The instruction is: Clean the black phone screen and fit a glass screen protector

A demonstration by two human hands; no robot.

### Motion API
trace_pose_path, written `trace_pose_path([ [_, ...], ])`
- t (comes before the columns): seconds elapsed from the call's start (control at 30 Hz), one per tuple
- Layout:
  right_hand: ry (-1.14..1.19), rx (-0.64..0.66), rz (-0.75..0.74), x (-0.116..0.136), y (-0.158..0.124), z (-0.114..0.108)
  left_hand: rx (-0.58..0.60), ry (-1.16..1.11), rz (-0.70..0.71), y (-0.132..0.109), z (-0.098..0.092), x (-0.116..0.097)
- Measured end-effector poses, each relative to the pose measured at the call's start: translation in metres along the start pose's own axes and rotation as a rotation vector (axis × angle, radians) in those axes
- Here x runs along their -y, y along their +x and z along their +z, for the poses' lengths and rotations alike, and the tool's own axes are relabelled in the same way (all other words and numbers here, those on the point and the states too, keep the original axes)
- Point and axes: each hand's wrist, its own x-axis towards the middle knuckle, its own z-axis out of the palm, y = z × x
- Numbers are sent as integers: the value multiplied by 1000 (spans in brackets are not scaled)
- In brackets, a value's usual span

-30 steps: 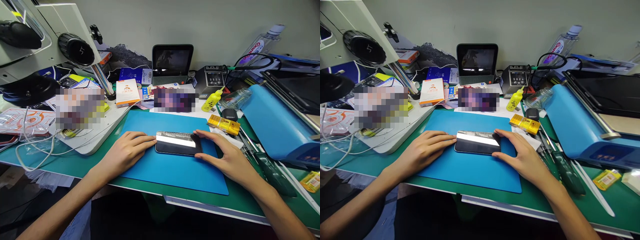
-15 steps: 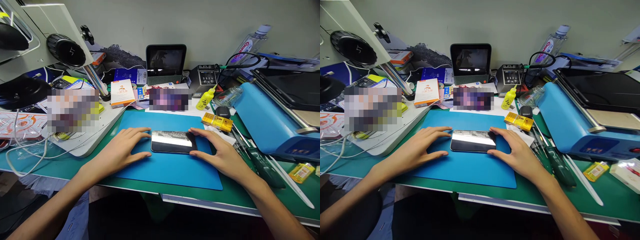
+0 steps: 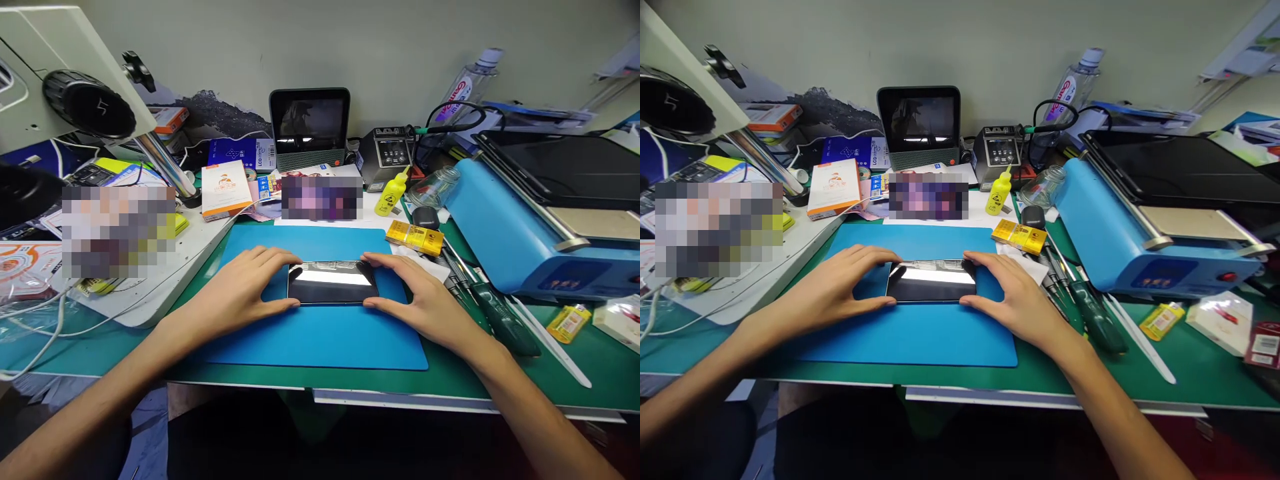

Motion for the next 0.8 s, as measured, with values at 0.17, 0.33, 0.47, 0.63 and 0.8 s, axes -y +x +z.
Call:
trace_pose_path([
  [0.17,-12,-7,-11,0,-1,0,-4,-5,-26,1,-2,-2],
  [0.33,-6,-3,-12,-2,-2,0,7,47,3,0,0,0],
  [0.47,6,12,-1,-2,-2,-1,5,88,29,-1,2,1],
  [0.63,14,27,20,-1,-2,-1,-1,94,47,0,2,1],
  [0.8,18,26,13,-2,-2,-1,5,108,38,0,1,-1],
])
